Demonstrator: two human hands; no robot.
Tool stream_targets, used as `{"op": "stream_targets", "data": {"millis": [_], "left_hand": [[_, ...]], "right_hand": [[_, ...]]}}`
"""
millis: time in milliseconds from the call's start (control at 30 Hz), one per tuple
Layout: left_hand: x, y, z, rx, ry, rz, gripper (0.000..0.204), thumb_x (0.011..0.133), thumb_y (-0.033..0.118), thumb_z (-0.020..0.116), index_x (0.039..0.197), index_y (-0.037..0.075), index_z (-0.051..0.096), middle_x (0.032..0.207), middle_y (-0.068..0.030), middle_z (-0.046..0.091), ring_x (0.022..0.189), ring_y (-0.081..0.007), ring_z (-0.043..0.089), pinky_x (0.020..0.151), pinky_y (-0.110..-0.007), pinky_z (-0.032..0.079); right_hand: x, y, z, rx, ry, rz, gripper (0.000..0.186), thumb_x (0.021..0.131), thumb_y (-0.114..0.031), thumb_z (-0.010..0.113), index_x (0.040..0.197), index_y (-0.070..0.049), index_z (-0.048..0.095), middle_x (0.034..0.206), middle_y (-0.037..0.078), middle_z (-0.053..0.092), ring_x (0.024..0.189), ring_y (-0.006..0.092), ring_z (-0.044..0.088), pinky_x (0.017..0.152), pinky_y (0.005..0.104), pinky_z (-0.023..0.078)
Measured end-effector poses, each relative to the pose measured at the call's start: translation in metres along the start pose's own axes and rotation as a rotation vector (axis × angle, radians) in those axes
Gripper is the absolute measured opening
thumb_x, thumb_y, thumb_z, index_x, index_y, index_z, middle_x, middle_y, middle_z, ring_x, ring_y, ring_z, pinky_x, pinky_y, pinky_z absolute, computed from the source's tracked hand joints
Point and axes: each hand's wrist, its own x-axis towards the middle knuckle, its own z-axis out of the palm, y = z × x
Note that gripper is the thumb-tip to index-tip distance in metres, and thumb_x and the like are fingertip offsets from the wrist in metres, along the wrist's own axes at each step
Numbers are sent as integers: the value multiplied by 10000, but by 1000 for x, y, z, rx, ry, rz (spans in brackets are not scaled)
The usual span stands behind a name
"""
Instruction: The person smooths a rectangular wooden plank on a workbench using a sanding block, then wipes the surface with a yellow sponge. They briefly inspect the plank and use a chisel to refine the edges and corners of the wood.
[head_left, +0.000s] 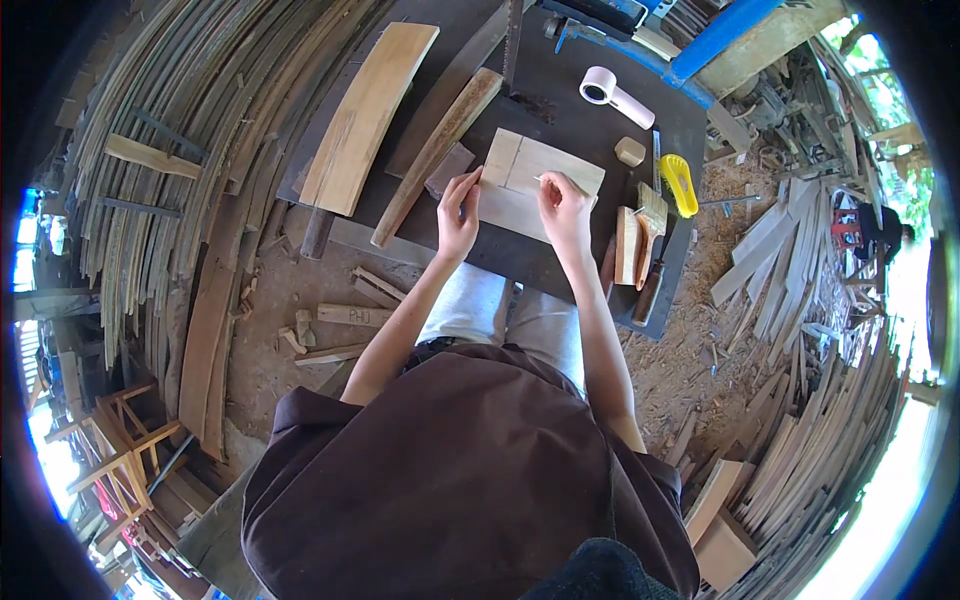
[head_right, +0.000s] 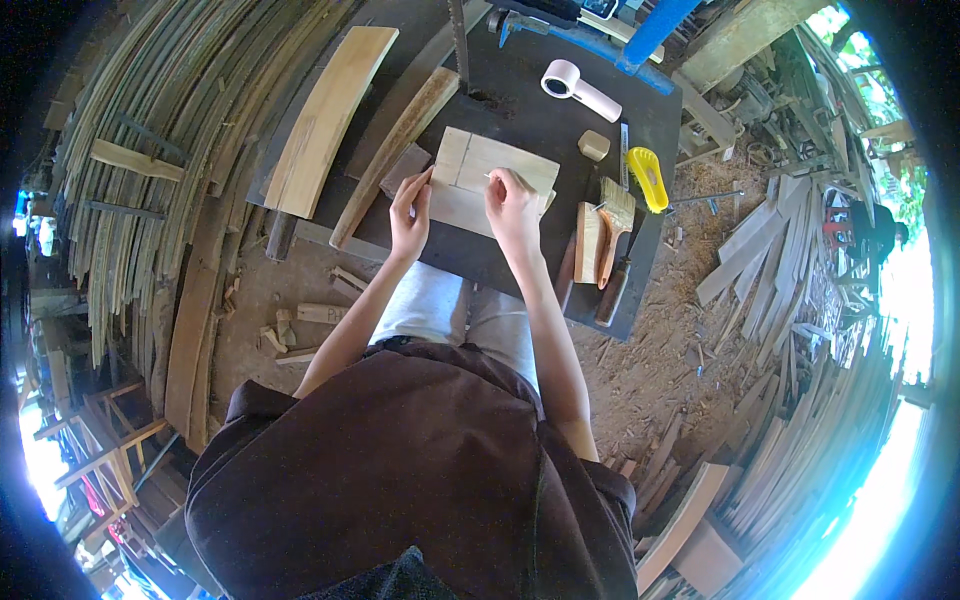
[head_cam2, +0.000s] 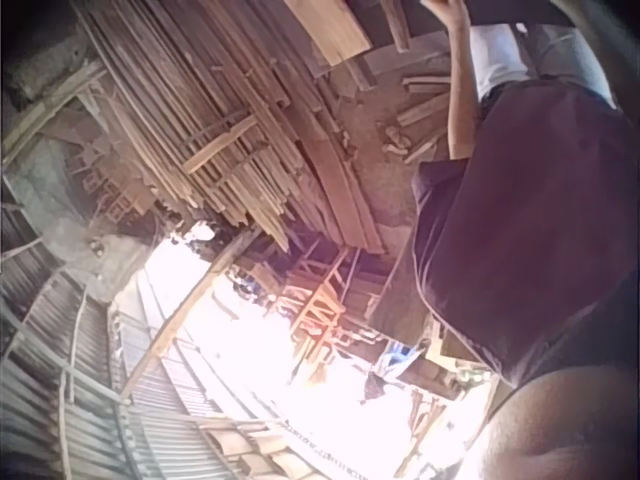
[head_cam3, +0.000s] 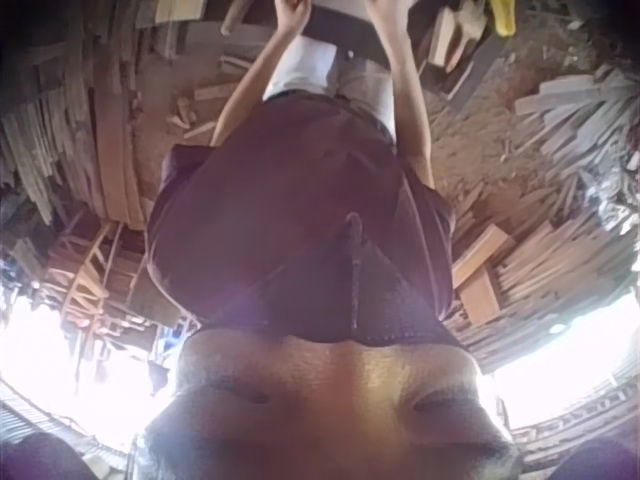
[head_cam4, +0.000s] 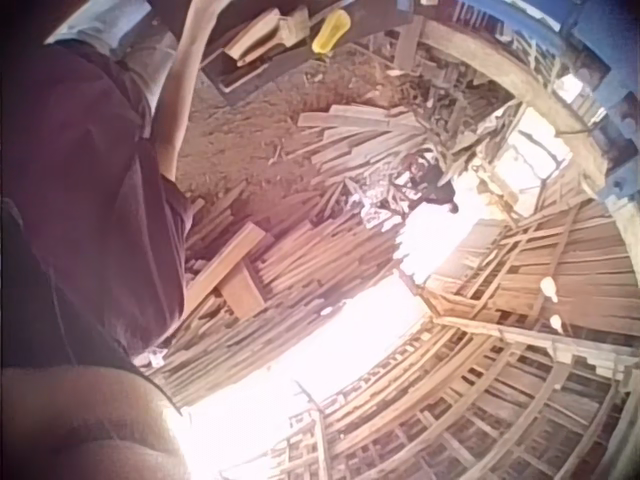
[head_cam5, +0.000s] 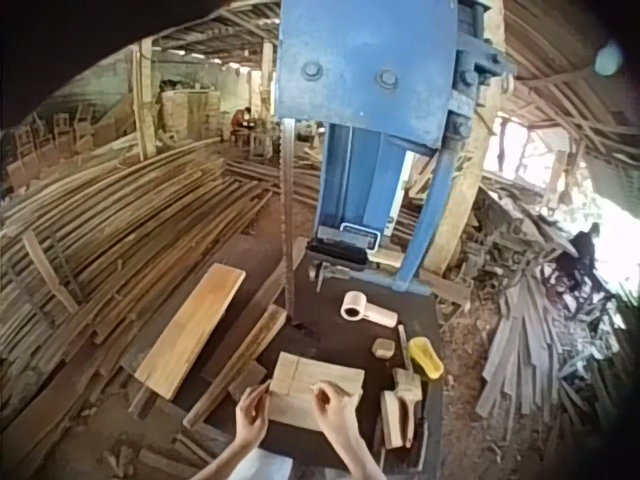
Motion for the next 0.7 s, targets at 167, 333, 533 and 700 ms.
{"op": "stream_targets", "data": {"millis": [167,333,533,700], "left_hand": [[1,2,0,4,19,26,263,969,14,538,1212,-12,634,1037,-129,637,938,-220,613,831,-283,461],[1,1,0,5,26,41,264,961,6,548,1209,-9,636,1030,-134,636,927,-234,618,818,-289,469],[0,1,-1,-1,1,7,269,981,23,521,1225,-25,623,1070,-125,645,969,-187,605,852,-267,446],[0,1,0,8,-4,19,271,980,18,522,1228,-24,623,1069,-123,644,968,-180,603,842,-260,446]], "right_hand": [[0,-5,5,-25,36,-29,122,802,78,602,904,15,581,757,156,620,621,264,631,562,364,483],[-1,-8,4,-32,0,-17,135,801,88,594,915,23,561,791,171,621,651,295,644,577,384,498],[-1,-7,6,-70,13,-38,140,797,88,593,916,22,562,798,178,625,661,330,642,580,405,503],[-5,1,18,-158,75,-118,138,797,91,589,912,16,574,797,178,630,649,323,637,572,406,495]]}}
